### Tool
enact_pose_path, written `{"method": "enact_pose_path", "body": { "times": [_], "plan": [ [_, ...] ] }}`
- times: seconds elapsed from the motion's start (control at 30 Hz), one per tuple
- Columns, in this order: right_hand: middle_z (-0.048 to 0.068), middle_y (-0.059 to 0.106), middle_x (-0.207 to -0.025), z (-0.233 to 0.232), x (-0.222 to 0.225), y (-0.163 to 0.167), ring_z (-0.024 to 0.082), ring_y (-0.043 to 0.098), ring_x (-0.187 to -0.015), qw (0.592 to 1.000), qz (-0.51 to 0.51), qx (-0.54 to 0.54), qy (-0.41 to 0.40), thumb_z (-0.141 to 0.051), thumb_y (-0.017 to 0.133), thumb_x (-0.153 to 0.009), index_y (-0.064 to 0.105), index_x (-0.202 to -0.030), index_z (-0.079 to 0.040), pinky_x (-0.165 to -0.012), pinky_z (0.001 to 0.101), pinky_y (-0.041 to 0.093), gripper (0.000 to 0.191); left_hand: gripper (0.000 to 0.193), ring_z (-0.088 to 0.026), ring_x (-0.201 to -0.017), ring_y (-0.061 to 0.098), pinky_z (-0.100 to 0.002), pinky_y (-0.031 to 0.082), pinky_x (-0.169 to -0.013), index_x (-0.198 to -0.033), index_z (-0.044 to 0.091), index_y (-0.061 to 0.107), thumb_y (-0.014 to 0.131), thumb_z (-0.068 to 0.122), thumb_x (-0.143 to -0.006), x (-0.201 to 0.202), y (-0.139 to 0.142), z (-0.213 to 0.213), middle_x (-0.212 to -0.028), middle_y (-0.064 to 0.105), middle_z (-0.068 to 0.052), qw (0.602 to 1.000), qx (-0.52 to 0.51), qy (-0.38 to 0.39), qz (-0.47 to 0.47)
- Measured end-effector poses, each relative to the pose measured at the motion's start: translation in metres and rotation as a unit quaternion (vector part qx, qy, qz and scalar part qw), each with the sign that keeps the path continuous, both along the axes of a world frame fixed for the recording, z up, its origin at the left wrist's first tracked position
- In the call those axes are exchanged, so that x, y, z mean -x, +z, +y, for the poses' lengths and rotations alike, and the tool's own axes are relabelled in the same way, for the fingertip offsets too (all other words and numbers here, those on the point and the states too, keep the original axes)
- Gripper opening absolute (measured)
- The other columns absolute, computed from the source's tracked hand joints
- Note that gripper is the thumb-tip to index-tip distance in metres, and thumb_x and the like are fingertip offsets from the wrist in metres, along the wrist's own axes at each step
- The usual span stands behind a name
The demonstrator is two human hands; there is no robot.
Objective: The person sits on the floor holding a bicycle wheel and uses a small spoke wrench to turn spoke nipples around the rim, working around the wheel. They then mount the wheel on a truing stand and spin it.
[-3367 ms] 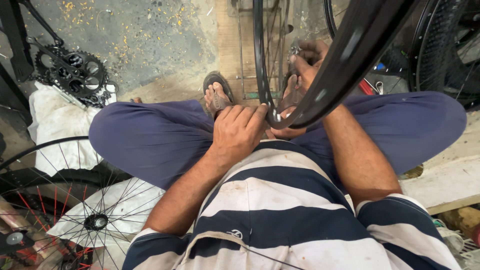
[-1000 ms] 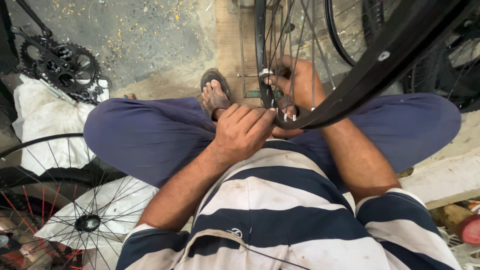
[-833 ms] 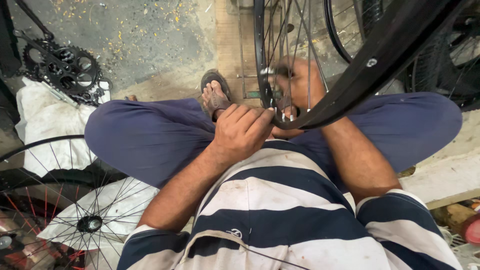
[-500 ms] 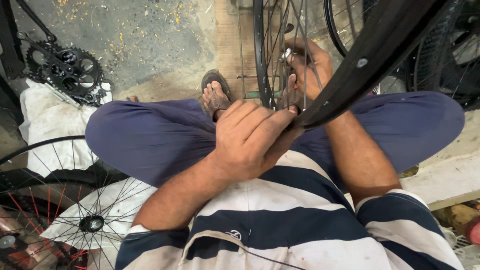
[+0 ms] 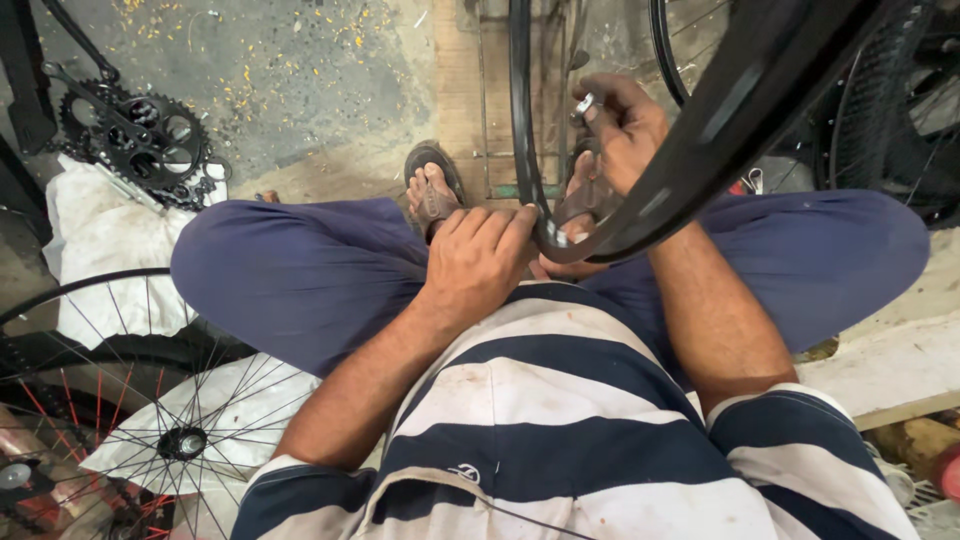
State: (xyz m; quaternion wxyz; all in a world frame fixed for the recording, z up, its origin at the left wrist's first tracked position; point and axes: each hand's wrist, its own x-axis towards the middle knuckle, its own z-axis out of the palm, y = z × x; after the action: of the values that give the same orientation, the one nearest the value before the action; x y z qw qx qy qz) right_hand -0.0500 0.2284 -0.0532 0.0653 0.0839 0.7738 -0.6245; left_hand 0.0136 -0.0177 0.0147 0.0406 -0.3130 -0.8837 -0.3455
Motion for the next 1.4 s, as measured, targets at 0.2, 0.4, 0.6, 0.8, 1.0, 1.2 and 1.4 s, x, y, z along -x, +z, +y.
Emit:
{"method": "enact_pose_path", "body": {
  "times": [0.2,0.4,0.6,0.8,1.0,1.2,1.4],
  "plan": [
    [0.004,0.073,-0.106,-0.001,-0.002,0.003,0.010,0.068,-0.091,0.996,-0.082,0.014,-0.037,-0.002,0.058,-0.106,0.065,-0.126,-0.003,-0.080,0.0260,0.057,0.022,0.044,-0.024,-0.089,0.063,-0.038,0.048,-0.078,-0.124,0.000,0.065,0.075,0.017,-0.084,0.003,0.008,0.002,-0.094,0.064,-0.007,1.000,-0.001,0.007,0.008],
    [0.006,0.072,-0.118,-0.004,-0.001,0.006,0.012,0.068,-0.096,1.000,-0.019,0.012,-0.012,-0.001,0.060,-0.107,0.064,-0.130,-0.002,-0.084,0.0266,0.056,0.023,0.045,-0.025,-0.086,0.062,-0.038,0.048,-0.077,-0.123,0.001,0.065,0.077,0.018,-0.084,0.003,0.008,0.003,-0.092,0.063,-0.007,1.000,-0.011,0.009,0.007],
    [0.005,0.073,-0.116,-0.007,0.000,0.010,0.011,0.068,-0.093,0.999,-0.046,0.005,-0.029,-0.001,0.059,-0.106,0.066,-0.128,-0.002,-0.082,0.0265,0.057,0.023,0.044,-0.024,-0.087,0.062,-0.038,0.048,-0.078,-0.124,0.001,0.065,0.076,0.015,-0.084,0.003,0.006,0.003,-0.093,0.064,-0.007,1.000,-0.005,0.011,0.005],
    [0.005,0.073,-0.116,-0.007,-0.001,0.009,0.010,0.066,-0.098,0.999,-0.039,-0.019,-0.022,0.000,0.059,-0.105,0.066,-0.128,-0.003,-0.085,0.0255,0.055,0.024,0.044,-0.025,-0.087,0.062,-0.039,0.048,-0.077,-0.123,0.001,0.065,0.076,0.017,-0.083,0.004,0.006,0.003,-0.094,0.065,-0.007,1.000,-0.010,0.010,0.006],
    [0.006,0.072,-0.119,-0.004,0.000,-0.004,0.010,0.068,-0.103,0.997,-0.033,0.054,-0.038,0.001,0.060,-0.104,0.065,-0.128,-0.003,-0.091,0.0252,0.058,0.025,0.046,-0.024,-0.088,0.063,-0.038,0.049,-0.078,-0.124,0.000,0.065,0.075,0.014,-0.082,0.004,0.007,0.003,-0.096,0.066,-0.007,1.000,-0.009,0.012,0.011],
    [0.007,0.074,-0.116,0.002,-0.002,-0.008,0.011,0.070,-0.093,0.997,-0.061,-0.007,-0.042,0.000,0.061,-0.103,0.065,-0.129,-0.003,-0.081,0.0263,0.058,0.026,0.044,-0.023,-0.086,0.063,-0.038,0.048,-0.077,-0.124,0.000,0.066,0.076,0.014,-0.084,0.004,0.005,0.004,-0.092,0.064,-0.007,1.000,-0.002,0.009,0.007],
    [0.008,0.074,-0.117,0.001,-0.002,-0.008,0.012,0.071,-0.096,0.999,-0.036,0.014,-0.030,0.002,0.060,-0.103,0.063,-0.129,-0.002,-0.084,0.0267,0.060,0.027,0.043,-0.024,-0.086,0.063,-0.038,0.048,-0.076,-0.123,0.000,0.066,0.077,0.014,-0.084,0.004,0.005,0.005,-0.091,0.064,-0.006,1.000,-0.012,0.011,0.008]
  ]
}}
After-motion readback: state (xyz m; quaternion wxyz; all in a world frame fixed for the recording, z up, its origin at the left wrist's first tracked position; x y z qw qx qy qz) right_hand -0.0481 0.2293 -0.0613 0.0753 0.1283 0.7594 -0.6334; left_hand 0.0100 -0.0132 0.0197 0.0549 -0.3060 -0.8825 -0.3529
